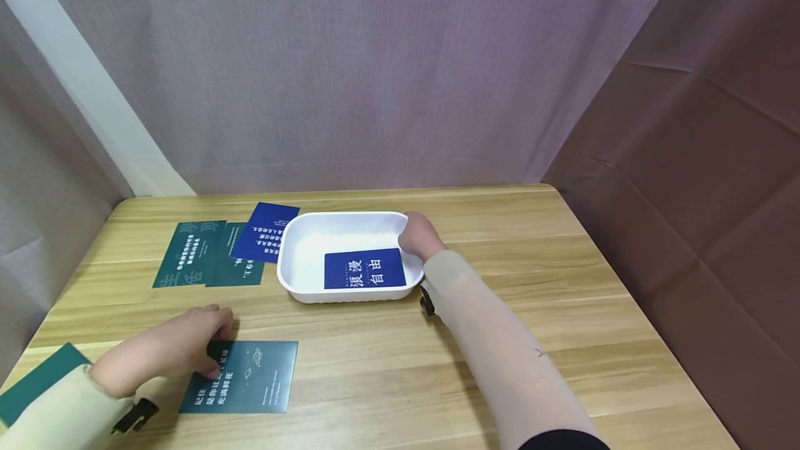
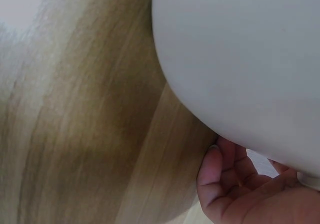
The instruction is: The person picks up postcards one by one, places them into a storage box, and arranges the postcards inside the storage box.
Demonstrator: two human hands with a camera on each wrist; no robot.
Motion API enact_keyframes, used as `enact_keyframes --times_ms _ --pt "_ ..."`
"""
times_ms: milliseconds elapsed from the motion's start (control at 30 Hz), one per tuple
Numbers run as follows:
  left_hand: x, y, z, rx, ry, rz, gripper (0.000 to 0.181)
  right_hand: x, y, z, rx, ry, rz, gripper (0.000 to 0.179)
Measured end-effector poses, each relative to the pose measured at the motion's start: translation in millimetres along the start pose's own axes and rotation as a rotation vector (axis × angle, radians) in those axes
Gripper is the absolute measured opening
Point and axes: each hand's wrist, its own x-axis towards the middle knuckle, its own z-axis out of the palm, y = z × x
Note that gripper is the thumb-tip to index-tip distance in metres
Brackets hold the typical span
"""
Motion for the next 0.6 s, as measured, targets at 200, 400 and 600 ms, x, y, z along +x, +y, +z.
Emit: enact_keyframes --times_ms 200,400,600 --pt "0.2 0.3 -0.3 -0.001 -0.002 -0.009 0.046 0.5 -0.1 -0.1 -0.001 -0.004 0.011 0.062" --pt "2.1 -2.0 -0.2 0.012 -0.013 0.001 0.045 1.2 -0.4 0.3 0.012 -0.006 0.024 0.063" --pt "2.6 -5.0 -2.5 -0.069 -0.039 0.042 0.033 0.8 -0.8 0.5 0.037 -0.012 0.037 0.066"
